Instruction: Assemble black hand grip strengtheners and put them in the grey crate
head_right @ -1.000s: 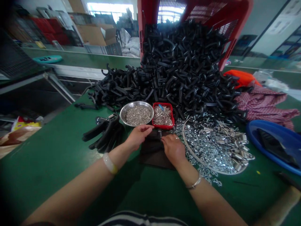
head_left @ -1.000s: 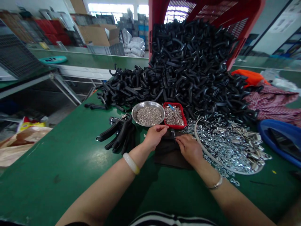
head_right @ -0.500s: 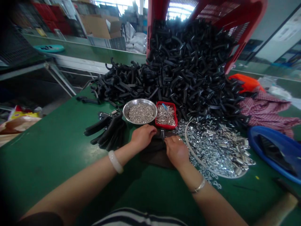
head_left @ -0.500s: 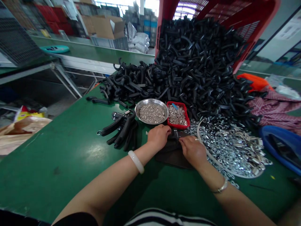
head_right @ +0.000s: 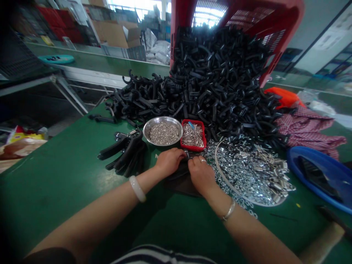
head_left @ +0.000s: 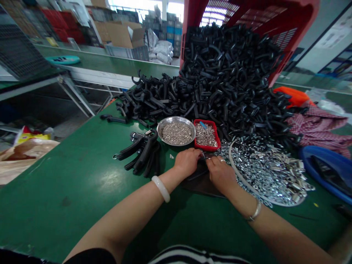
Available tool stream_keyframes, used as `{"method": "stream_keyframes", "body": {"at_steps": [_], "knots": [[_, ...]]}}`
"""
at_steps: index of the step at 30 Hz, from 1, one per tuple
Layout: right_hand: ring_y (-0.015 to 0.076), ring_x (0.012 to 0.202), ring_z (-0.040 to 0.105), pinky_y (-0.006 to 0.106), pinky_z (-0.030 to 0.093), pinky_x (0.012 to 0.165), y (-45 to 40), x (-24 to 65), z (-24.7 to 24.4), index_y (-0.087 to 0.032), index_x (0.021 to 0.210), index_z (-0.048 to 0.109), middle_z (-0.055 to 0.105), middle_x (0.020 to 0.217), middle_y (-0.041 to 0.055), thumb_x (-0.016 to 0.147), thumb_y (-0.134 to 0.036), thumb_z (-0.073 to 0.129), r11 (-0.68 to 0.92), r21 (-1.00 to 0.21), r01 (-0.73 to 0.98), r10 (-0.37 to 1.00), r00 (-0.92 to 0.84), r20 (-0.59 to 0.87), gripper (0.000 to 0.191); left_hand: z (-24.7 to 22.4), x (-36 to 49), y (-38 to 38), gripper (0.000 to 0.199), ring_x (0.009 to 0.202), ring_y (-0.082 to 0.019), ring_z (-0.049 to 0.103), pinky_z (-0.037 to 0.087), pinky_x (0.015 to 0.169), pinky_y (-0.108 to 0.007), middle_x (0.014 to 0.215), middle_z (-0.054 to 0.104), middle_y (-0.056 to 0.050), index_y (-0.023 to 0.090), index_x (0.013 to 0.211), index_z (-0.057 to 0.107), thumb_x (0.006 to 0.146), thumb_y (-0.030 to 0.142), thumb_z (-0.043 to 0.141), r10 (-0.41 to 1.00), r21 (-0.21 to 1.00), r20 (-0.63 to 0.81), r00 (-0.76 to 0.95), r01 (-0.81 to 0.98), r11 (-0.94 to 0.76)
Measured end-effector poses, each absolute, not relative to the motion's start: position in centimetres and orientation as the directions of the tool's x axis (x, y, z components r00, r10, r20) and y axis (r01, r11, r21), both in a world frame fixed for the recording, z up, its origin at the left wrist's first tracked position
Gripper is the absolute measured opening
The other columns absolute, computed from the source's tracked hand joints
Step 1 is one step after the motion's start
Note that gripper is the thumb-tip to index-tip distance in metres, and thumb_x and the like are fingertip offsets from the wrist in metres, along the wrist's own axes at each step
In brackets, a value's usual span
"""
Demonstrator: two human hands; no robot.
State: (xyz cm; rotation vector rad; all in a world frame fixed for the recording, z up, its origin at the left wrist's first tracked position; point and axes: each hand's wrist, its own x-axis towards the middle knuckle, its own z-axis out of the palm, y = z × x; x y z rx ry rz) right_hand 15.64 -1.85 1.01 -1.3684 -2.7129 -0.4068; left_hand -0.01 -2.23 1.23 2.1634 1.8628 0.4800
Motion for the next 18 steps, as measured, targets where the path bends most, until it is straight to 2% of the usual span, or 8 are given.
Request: {"method": "stream_keyframes", "body": {"at_steps": [5,7,12,18], "knots": [[0.0193,0.081,0.053,0.029,0.039,0.071,-0.8,16.8,0.3,-0.015,0.088,0.056,0.06,0.084,0.0086,0.087,-0.018,0.037,0.578,-0.081,0.812,0.8,-0.544,0.254,0.019,1.2,-0.1,-2.4,0.022,0.086,-0.017,0.058,0.043,0.07,-0.026,0.095,0.061,-0.003,0.025,0.099,0.059,0.086,0.027,0.041,0.993,0.454,0.076,0.092,0.883,-0.117],[0.0196,0.081,0.054,0.029,0.039,0.071,-0.7,16.8,0.4,-0.015,0.088,0.055,0.059,0.084,0.0083,0.088,-0.02,0.035,0.582,-0.078,0.809,0.802,-0.556,0.22,0.02,1.1,0.0,-2.4,0.022,0.086,-0.016,0.058,0.043,0.072,-0.026,0.095,0.061,-0.003,0.025,0.101,0.058,0.087,0.027,0.041,0.994,0.463,0.08,0.079,0.88,-0.107],[0.0203,0.083,0.055,0.029,0.038,0.07,-0.1,16.4,1.3,-0.015,0.087,0.054,0.059,0.085,0.0089,0.089,-0.021,0.034,0.599,0.041,0.8,0.798,-0.6,0.048,0.021,0.9,0.1,-2.3,0.021,0.081,-0.016,0.057,0.043,0.067,-0.026,0.094,0.059,-0.003,0.025,0.097,0.059,0.087,0.03,0.041,0.992,0.422,0.098,0.083,0.899,-0.117],[0.0172,0.078,0.057,0.026,0.037,0.066,1.9,16.0,3.3,-0.018,0.083,0.055,0.061,0.084,0.0063,0.087,-0.022,0.039,0.677,-0.034,0.735,0.721,-0.672,-0.171,0.017,0.7,0.1,-2.1,0.022,0.081,-0.016,0.056,0.042,0.064,-0.025,0.09,0.057,-0.002,0.025,0.092,0.061,0.087,0.031,0.04,0.988,0.397,0.113,0.11,0.906,-0.146]]}}
